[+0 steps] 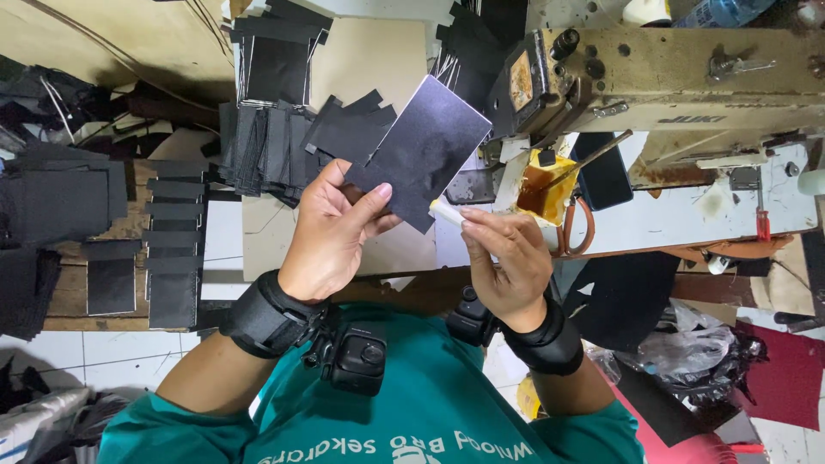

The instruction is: The person applies adhesive to small rectangular leather pieces and stacks them for assembly.

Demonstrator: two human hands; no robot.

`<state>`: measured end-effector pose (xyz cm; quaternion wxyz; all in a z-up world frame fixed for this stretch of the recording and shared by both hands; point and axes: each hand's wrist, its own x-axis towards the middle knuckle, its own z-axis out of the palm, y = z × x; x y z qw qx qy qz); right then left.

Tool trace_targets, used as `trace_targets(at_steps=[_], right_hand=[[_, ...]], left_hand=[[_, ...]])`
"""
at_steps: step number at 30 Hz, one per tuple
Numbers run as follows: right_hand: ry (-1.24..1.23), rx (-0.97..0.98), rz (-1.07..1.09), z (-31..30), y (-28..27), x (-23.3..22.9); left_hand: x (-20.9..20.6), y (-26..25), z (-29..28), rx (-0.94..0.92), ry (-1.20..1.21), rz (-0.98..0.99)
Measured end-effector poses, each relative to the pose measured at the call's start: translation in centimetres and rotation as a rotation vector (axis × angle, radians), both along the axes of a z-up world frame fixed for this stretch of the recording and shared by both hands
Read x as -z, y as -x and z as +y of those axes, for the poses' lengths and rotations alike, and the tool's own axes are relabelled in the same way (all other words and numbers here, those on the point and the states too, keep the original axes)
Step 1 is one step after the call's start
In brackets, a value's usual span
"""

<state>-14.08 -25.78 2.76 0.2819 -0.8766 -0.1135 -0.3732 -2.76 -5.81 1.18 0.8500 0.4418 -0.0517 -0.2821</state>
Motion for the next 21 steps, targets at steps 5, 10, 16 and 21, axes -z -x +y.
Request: trace_targets(at_steps=[5, 10, 16, 21], right_hand=[[0.038, -0.007, -0.015, 0.15, 0.12, 0.09], [0.086, -0.010, -0.021, 0.17, 0.27, 0.24], [0.155, 0.012, -0.030, 0.16, 0.30, 0.29], [0.155, 0.084, -0.022, 0.19, 0.02, -0.06]], left_hand=[[-0.59, 0.14, -0.08, -0.007, 0.016, 0.005], [-0.48, 0.23, -0.01, -0.010, 0.023, 0.006], [-0.77, 0.38, 0.05, -0.011, 0.005, 0.007], [-0.75, 0.50, 0.15, 0.000, -0.017, 0.006]])
